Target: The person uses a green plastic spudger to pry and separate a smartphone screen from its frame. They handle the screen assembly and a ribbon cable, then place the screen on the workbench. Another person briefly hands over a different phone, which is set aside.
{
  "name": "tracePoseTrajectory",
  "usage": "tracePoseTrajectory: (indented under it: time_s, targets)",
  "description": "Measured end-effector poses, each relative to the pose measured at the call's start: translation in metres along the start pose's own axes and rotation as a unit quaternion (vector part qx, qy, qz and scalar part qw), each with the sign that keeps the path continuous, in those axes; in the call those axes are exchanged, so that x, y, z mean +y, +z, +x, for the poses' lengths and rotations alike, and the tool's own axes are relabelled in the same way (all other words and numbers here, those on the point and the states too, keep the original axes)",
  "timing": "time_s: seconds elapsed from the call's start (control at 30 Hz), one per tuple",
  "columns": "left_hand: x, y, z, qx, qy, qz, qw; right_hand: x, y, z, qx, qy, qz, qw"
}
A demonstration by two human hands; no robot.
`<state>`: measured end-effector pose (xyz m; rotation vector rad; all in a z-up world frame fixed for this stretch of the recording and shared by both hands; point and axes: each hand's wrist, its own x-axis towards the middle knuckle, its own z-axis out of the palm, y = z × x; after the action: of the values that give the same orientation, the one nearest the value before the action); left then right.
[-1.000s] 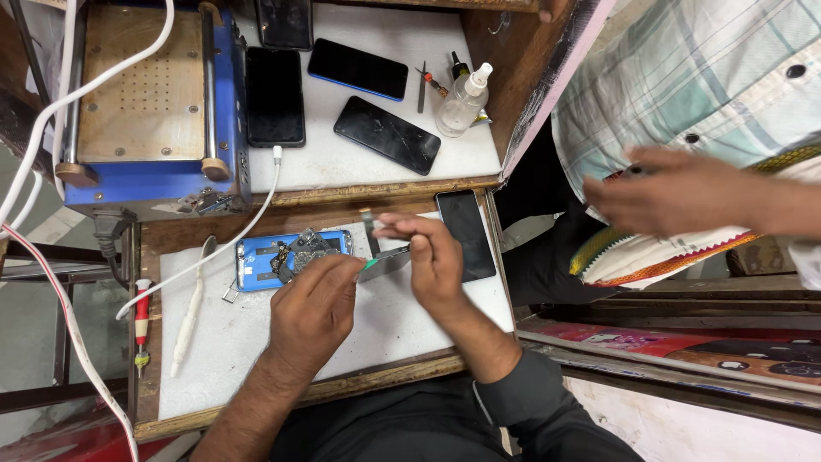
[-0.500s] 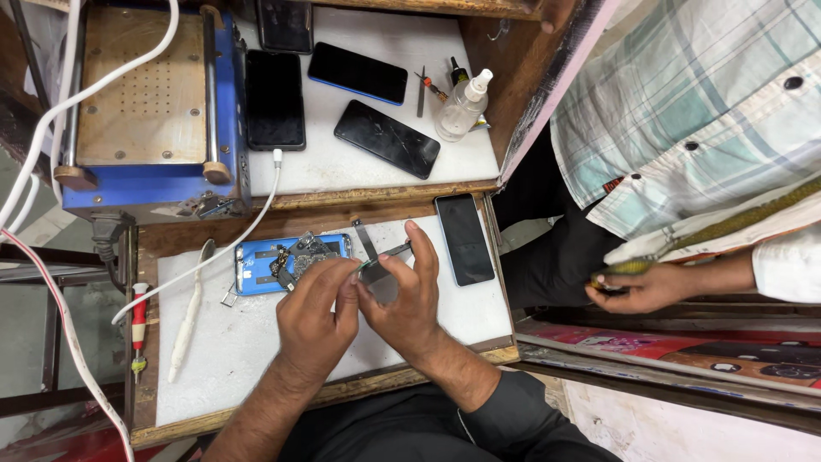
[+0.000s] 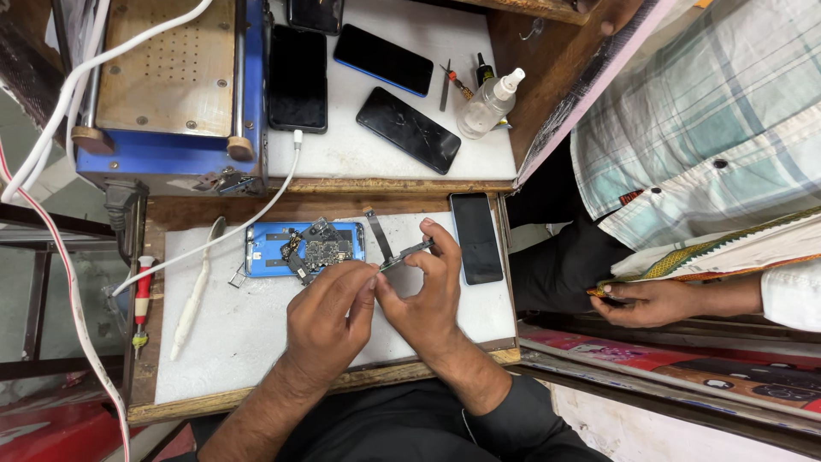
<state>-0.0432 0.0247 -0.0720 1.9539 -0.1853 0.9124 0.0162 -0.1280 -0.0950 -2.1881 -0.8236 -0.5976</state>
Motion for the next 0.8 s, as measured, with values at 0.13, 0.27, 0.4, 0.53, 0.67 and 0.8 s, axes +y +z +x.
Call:
tracePoseTrajectory:
  time_s: [0.13, 0.27, 0.4, 0.53, 0.67, 0.8]
  targets:
    - [0.003, -0.002, 0.001, 0.003, 0.005, 0.000, 1.000, -0.012, -0.013, 0.009, -0.029, 0.030, 0.004, 0.999]
    - [0.007, -0.001, 0.002, -0.006, 0.013, 0.002, 1.000, -0.027, -0.030, 0.025, -0.076, 0.070, 0.006, 0.995]
    - [0.002, 0.000, 0.001, -0.031, 0.004, 0.037, 0.999, -0.035, -0.052, 0.041, -0.141, 0.062, 0.031, 0.988]
    - [-0.011, 0.000, -0.008, -0.105, -0.022, 0.086, 0.990, -0.033, -0.068, 0.049, -0.175, 0.100, 0.071, 0.977]
    - [-0.019, 0.003, -0.017, -0.152, -0.052, 0.126, 0.979, -0.034, -0.065, 0.051, -0.168, 0.138, 0.080, 0.973]
    - [-0.022, 0.009, -0.032, -0.104, -0.036, 0.104, 0.988, -0.031, -0.062, 0.046, -0.161, 0.109, 0.068, 0.979]
